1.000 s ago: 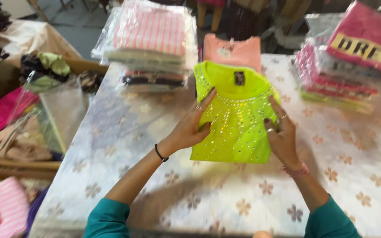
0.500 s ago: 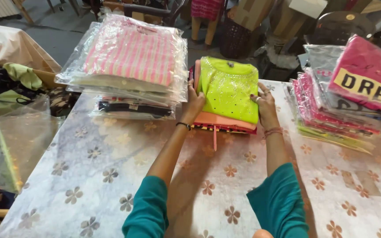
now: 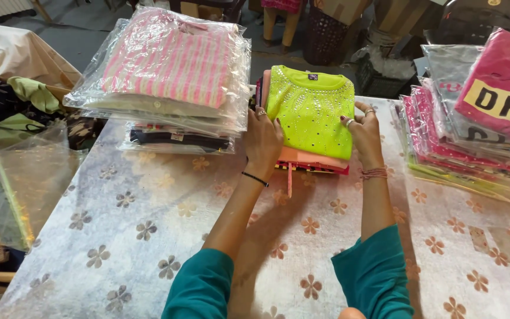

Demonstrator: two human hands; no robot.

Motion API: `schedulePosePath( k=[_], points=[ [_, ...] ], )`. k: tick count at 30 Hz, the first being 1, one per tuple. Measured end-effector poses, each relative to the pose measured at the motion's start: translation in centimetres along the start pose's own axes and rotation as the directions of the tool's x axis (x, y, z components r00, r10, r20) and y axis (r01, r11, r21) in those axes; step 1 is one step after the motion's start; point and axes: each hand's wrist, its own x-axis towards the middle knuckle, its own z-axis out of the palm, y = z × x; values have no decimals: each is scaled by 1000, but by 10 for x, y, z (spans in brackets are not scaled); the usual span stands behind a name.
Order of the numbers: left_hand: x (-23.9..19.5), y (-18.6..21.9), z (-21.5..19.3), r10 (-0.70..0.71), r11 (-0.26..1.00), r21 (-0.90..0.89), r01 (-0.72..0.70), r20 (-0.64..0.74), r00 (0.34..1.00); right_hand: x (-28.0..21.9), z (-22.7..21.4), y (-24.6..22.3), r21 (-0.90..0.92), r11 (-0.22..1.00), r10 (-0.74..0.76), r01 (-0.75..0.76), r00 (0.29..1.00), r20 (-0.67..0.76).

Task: The person folds a lime green shirt, a black t-shirt, and a grey t-shirt on a table covered with a floral tablecloth. They smooth out each garment, fold the sleeves and sides, and stack the folded items on top of a pile of other clothes.

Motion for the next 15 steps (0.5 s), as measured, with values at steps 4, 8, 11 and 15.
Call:
schedulePosePath(
  k=[4, 8, 11, 15],
  points=[
    [0, -4, 7, -23, 999, -30, 24, 21, 1000, -6, 6, 2, -76, 997, 1, -3, 1000, -31],
    [12, 0, -1, -136, 988, -47, 149, 208, 969, 1, 9, 9, -7, 1000, -2, 1, 998, -61],
    [15, 4, -11, -159, 982, -58, 178, 245, 956, 5, 11, 22, 12, 1000, -16, 17, 996, -92],
    [13, 7, -16, -132, 974, -151, 167, 220, 967, 8, 18, 34, 35, 979, -197, 200, 976, -88]
  ],
)
